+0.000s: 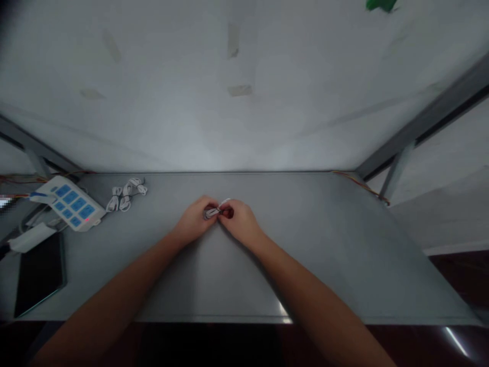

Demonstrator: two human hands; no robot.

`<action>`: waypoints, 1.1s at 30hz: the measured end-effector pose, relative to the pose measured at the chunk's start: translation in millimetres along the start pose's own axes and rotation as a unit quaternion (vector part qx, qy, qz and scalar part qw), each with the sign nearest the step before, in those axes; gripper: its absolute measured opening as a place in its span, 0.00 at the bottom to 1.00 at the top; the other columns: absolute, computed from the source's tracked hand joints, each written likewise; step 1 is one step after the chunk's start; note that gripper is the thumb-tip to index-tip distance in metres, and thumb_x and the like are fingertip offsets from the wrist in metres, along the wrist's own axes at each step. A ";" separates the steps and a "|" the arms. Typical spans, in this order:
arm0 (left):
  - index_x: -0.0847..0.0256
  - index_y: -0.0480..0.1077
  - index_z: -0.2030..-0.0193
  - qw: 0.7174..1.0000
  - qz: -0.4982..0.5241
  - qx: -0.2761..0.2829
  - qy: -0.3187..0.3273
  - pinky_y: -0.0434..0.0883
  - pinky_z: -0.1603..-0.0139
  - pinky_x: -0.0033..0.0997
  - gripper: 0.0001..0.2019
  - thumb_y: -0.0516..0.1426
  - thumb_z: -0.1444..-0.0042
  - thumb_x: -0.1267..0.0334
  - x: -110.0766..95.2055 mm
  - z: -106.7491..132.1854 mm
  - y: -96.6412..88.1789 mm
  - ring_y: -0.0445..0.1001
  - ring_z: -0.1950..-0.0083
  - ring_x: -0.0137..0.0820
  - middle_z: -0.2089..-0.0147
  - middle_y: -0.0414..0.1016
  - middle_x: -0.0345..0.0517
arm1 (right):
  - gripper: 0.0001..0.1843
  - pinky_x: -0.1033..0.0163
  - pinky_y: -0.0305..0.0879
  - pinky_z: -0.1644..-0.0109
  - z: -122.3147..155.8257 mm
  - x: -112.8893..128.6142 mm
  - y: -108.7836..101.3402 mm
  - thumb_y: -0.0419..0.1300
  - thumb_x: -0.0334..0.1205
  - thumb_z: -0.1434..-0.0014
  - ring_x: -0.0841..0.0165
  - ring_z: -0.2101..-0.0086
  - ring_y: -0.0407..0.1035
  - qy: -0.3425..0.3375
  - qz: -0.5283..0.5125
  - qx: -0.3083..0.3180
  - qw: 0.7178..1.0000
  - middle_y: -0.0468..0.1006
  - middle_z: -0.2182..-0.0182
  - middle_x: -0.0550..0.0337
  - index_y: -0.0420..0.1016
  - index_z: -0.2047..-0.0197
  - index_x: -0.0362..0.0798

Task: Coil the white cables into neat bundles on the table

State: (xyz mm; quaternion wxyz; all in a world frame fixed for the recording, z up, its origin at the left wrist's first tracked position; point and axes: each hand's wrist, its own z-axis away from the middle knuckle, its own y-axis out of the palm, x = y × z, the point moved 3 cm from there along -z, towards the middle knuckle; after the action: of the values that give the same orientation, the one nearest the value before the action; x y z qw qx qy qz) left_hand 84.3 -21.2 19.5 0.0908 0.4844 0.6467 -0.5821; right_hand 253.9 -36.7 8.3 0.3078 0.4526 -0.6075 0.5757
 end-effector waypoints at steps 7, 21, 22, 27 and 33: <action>0.57 0.73 0.54 0.998 -0.018 -0.022 0.051 0.73 0.48 0.34 0.12 0.58 0.43 0.75 -1.0 1.7 0.1 0.77 0.52 0.35 0.55 0.77 0.45 | 0.08 0.62 0.70 0.63 1.6 1.3 -0.3 0.65 0.33 0.47 0.67 0.69 0.76 0.030 -0.002 -0.017 0.999 0.83 0.70 0.61 0.81 0.61 0.49; 0.56 0.78 0.53 0.989 0.045 -0.090 0.109 0.75 0.45 0.37 0.10 0.60 0.37 0.71 1.6 2.2 -6.7 0.80 0.49 0.34 0.52 0.83 0.47 | 0.12 0.62 0.66 0.71 -6.9 -1.4 -4.5 0.71 0.41 0.54 0.68 0.74 0.71 0.137 -0.272 -0.003 0.952 0.80 0.74 0.60 0.80 0.65 0.48; 0.56 0.78 0.52 0.989 0.043 -0.098 0.107 0.75 0.45 0.37 0.10 0.60 0.37 0.70 2.0 2.5 -7.1 0.80 0.49 0.34 0.52 0.83 0.47 | 0.14 0.62 0.66 0.71 -7.0 -1.3 -3.8 0.73 0.42 0.55 0.68 0.74 0.71 0.149 -0.304 0.007 0.941 0.80 0.74 0.59 0.80 0.65 0.47; 0.55 0.79 0.53 0.985 0.033 -0.119 0.123 0.76 0.47 0.37 0.09 0.61 0.37 0.70 -3.1 4.6 -9.8 0.80 0.51 0.34 0.54 0.83 0.47 | 0.19 0.65 0.65 0.71 -6.1 -1.7 -2.7 0.80 0.42 0.60 0.70 0.72 0.72 0.196 -0.408 0.026 0.891 0.81 0.73 0.59 0.81 0.66 0.47; 0.56 0.79 0.54 0.980 0.034 -0.119 0.156 0.76 0.47 0.40 0.07 0.62 0.37 0.69 -10.0 5.4 -14.4 0.79 0.50 0.35 0.53 0.82 0.48 | 0.15 0.66 0.65 0.69 -4.9 -0.9 -6.5 0.79 0.43 0.57 0.72 0.72 0.71 0.210 -0.425 0.079 0.877 0.79 0.73 0.60 0.83 0.69 0.46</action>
State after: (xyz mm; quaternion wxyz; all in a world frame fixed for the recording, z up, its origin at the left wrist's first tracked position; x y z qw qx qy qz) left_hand 76.5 -28.8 34.2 0.0657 0.5763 0.7012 -0.4146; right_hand 259.4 -31.3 11.0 0.6058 0.5587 -0.2304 0.5175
